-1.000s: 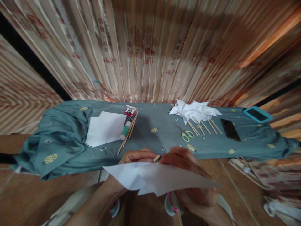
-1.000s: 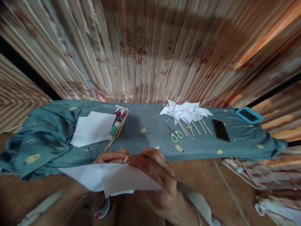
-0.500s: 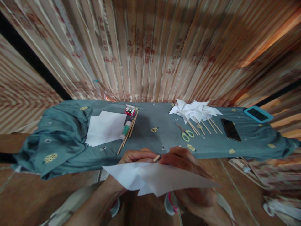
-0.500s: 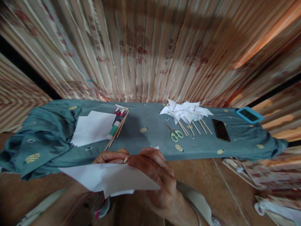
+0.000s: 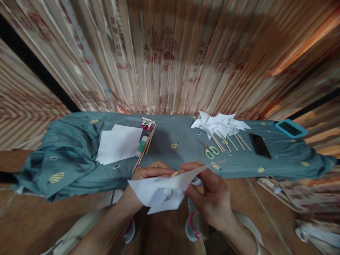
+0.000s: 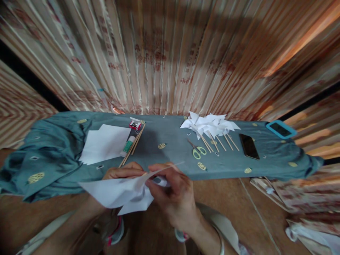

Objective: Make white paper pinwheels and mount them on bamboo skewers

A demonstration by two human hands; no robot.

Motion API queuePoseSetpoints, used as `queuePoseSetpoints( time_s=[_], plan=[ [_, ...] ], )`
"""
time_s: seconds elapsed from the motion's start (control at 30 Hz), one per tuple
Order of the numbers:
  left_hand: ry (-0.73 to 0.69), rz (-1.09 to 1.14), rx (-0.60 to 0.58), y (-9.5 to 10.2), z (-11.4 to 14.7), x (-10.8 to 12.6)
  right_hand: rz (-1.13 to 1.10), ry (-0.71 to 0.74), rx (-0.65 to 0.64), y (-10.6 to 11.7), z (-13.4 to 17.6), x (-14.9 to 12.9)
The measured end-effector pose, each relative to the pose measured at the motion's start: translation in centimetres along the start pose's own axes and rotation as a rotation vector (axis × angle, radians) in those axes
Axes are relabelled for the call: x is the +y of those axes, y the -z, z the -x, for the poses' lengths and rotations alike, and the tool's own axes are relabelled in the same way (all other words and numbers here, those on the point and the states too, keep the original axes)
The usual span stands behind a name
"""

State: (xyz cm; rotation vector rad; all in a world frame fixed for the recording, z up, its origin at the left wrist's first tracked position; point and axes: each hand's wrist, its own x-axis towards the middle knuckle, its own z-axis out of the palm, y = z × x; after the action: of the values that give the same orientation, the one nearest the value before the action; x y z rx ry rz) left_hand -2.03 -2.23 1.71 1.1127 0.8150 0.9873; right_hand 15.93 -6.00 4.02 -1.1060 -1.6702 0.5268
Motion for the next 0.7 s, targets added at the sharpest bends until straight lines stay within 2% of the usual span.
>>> queuePoseSetpoints(
  time_s=[0.17, 0.27, 0.37, 0.47, 0.7],
  plan=[
    [0.074, -0.041, 0.101, -0.3, -0.3, 0.0, -0.157, -0.256, -0.055, -1.0, -0.5, 1.5],
    [0.088, 0.026, 0.184, -0.7, -0.6, -0.5, -0.224, -0.336, -0.085, -1.6, -0.9, 2.4],
    [0.110, 0.002, 0.211, -0.7, -1.0, -1.0, -0.277, -0.414, -0.090, -2.0, -1.1, 3.5],
    [0.104, -0.056, 0.214, -0.6, -1.4, -1.5, -0.266, -0.443, -0.109, -2.3, -1.0, 4.7],
    [0.077, -0.012, 0.188, -0.2, -1.7, -3.5, -0.220, -0.415, -0.174, -2.3, -1.1, 6.5]
  ],
)
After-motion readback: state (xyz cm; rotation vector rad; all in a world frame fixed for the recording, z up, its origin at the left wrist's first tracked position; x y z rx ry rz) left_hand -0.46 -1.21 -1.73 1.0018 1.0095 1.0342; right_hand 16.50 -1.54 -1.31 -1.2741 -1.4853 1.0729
